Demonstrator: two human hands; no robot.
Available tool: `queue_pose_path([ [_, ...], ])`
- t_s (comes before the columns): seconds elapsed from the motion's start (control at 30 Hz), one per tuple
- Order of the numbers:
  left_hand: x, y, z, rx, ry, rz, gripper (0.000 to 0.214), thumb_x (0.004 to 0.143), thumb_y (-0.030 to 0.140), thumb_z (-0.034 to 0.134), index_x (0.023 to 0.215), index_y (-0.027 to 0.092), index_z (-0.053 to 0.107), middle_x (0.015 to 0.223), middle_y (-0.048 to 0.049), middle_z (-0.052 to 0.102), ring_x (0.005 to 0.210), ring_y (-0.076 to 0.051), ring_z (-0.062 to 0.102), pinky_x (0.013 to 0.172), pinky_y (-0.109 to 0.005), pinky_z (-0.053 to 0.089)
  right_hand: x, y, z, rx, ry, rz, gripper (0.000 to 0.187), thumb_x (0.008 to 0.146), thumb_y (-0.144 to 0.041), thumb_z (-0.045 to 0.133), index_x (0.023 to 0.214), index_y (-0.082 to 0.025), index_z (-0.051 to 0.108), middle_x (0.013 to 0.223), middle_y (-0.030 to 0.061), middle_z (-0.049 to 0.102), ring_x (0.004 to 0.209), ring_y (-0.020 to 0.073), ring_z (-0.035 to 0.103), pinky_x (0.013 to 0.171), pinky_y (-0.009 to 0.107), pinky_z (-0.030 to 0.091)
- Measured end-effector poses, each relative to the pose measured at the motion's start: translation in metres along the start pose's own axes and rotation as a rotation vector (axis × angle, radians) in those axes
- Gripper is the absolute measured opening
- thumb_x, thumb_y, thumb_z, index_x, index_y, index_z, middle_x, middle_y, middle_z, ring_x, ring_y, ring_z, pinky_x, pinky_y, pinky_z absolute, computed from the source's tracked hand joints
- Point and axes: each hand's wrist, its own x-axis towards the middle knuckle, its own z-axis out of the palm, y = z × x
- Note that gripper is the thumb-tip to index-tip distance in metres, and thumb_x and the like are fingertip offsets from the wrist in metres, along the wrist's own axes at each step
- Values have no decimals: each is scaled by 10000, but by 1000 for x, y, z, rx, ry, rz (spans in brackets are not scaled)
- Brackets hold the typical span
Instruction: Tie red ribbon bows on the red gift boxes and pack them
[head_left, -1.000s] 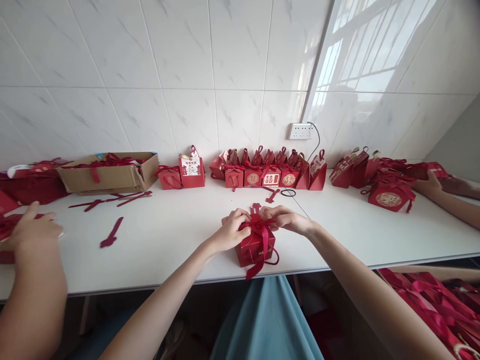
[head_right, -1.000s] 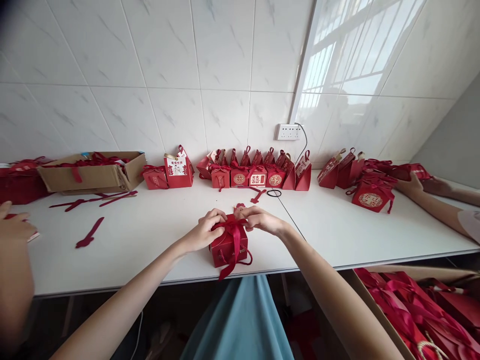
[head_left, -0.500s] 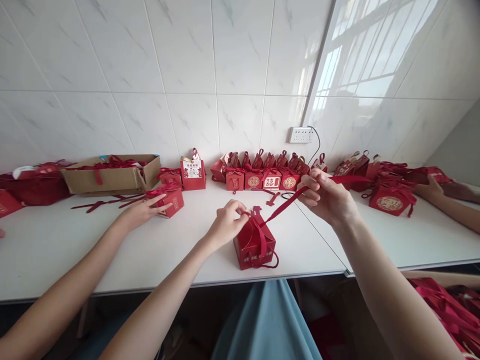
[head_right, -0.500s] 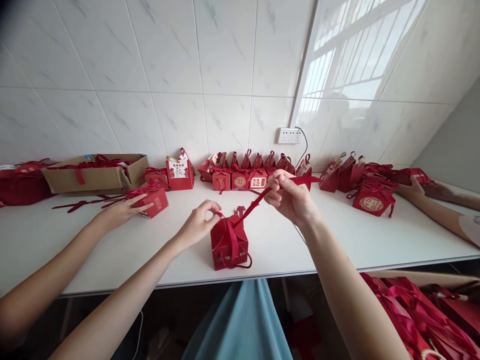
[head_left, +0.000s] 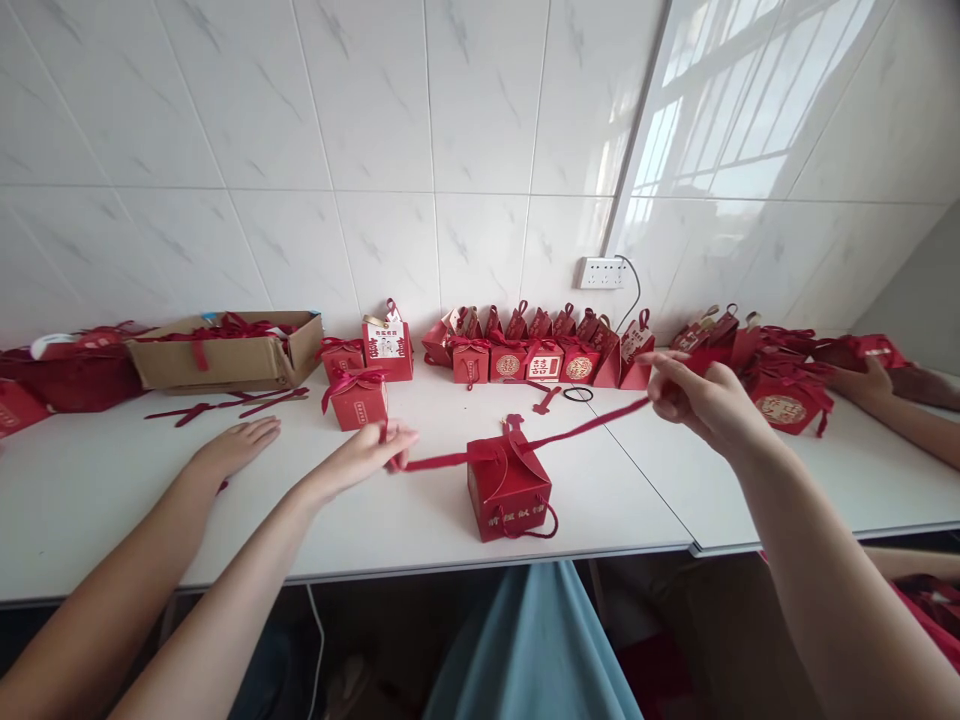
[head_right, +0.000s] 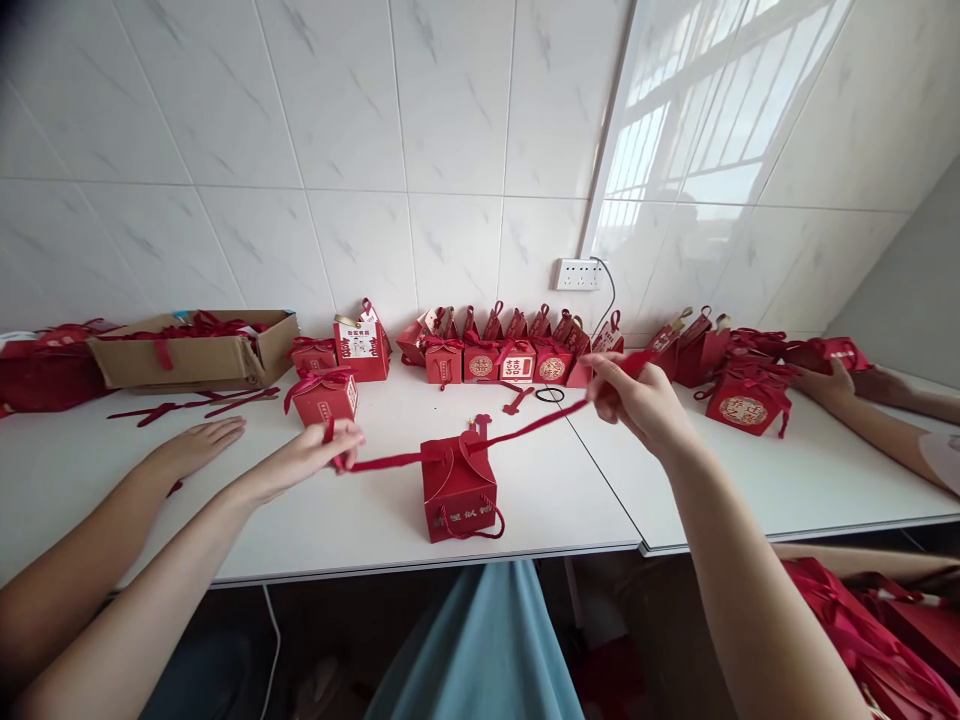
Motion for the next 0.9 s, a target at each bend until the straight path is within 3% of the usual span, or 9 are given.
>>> queue_pose_path([
  [0.1,-8,-9,-5,218,-36,-75,328,700,504,629,676,177,633,683,-34,641,645,-187,589,596,-250,413,5,15,-13,-615,99,144,395,723,-563,613,720,-168,596,632,87,607,500,146,449,509,323,348],
  [0.2,-3,-6,11,273,66,33,319,661,507,659,745,199,671,860,-41,674,805,-228,608,693,-258,418,9,31,2,-960,154,-9,357,705,-531,636,730,-175,632,819,125,627,711,228,549,669,370,409],
  [0.27,5,-1,31,225,10,48,328,706,517,612,801,209,675,918,-43,682,874,-239,604,754,-268,412,8,39,26,-862,-68,-92,347,755,-520,579,762,-181,649,851,102,624,708,205,558,680,348,418],
  [0.33,12,1,49,171,-60,25,355,741,542,562,800,206,661,879,-41,683,850,-228,602,755,-273,409,5,44,52,-725,-366,-57,397,789,-552,517,725,-179,634,743,67,613,644,174,533,611,312,404],
  [0.4,17,0,62,119,-118,-27,397,745,580,537,749,192,621,760,-33,656,754,-206,594,705,-275,412,2,50,73,-648,-547,1,424,792,-578,499,693,-177,597,664,33,583,592,146,492,547,285,369],
  [0.5,19,-5,68,-12,-207,-118,424,730,601,549,670,182,540,594,11,537,604,-154,542,628,-265,402,0,59,86,-545,-624,87,423,744,-586,569,667,-171,533,613,-10,530,533,100,422,485,249,310],
  [0.67,16,-5,59,-276,-216,-95,362,697,510,652,658,167,543,598,40,446,550,-95,458,648,-261,407,2,67,80,-282,-791,286,467,701,-611,616,639,-165,491,545,-52,433,473,66,360,447,230,278],
  [0.8,16,-5,49,-335,-205,-111,308,728,453,652,705,160,559,596,58,390,520,-69,391,625,-251,391,6,60,73,-190,-777,270,517,651,-572,685,508,-172,390,507,-86,299,472,48,304,502,241,335],
  [0.9,17,-10,43,-387,-190,-126,313,735,425,659,656,166,502,570,74,330,492,-58,353,605,-250,382,7,57,66,-181,-780,305,474,632,-534,712,513,-165,439,501,-83,326,481,56,347,527,253,358],
])
